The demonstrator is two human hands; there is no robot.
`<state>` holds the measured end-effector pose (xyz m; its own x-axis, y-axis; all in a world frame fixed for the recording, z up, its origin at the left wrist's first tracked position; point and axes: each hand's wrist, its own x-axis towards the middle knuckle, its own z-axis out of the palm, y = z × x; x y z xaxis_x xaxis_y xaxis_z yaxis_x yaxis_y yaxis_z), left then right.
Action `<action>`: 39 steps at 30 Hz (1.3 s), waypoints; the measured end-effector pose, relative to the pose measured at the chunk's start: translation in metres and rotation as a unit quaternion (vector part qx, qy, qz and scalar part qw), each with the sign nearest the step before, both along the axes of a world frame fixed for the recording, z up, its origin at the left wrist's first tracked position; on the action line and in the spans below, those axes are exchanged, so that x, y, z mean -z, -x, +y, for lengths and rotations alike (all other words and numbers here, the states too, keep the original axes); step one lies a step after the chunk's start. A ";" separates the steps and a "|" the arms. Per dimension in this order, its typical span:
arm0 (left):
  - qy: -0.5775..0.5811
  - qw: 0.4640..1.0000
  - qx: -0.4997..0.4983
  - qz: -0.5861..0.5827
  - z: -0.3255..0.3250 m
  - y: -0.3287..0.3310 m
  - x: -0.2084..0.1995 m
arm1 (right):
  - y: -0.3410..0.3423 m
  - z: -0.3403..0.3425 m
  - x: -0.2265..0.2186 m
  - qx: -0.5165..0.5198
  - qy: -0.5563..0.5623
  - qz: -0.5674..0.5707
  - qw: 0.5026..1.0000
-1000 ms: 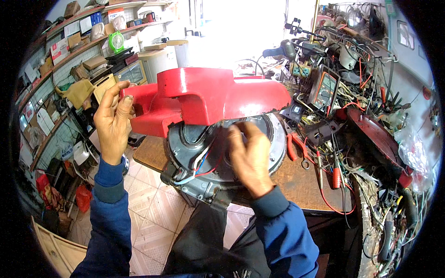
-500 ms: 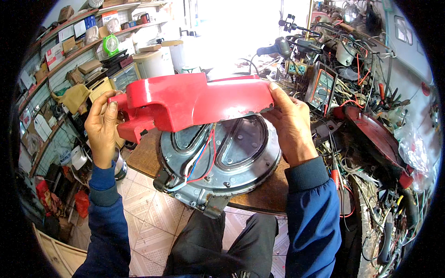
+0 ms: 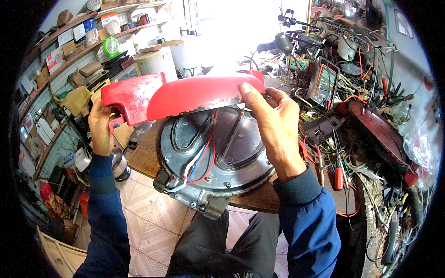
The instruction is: The person holds a red plastic housing and a metal base unit, repeatedly aligning and fitting the housing onto the base. They adjust the position of the housing and check the internal wiring connections multiple times without completing the assembly.
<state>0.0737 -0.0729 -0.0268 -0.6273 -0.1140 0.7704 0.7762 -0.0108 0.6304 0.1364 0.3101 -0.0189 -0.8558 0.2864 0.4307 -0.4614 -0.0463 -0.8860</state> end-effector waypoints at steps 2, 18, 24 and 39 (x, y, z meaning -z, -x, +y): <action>-0.008 1.000 0.001 0.000 0.002 0.004 -0.002 | 0.000 0.001 0.002 -0.001 -0.001 -0.001 1.000; -0.032 0.999 0.020 -0.019 0.005 0.000 0.008 | 0.013 0.025 0.032 -0.083 0.029 0.067 0.994; -0.031 0.999 0.009 -0.003 0.006 0.013 0.000 | 0.016 0.033 0.033 -0.120 0.049 0.059 0.990; -0.213 0.952 0.189 -0.109 -0.036 0.085 0.040 | 0.033 0.044 0.049 -0.039 0.015 -0.005 0.999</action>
<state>-0.0118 -0.1087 -0.0669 -0.8257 -0.1218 0.5507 0.5170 -0.5538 0.6527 0.1035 0.3542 -0.0681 -0.8801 0.2308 0.4150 -0.4471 -0.1086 -0.8879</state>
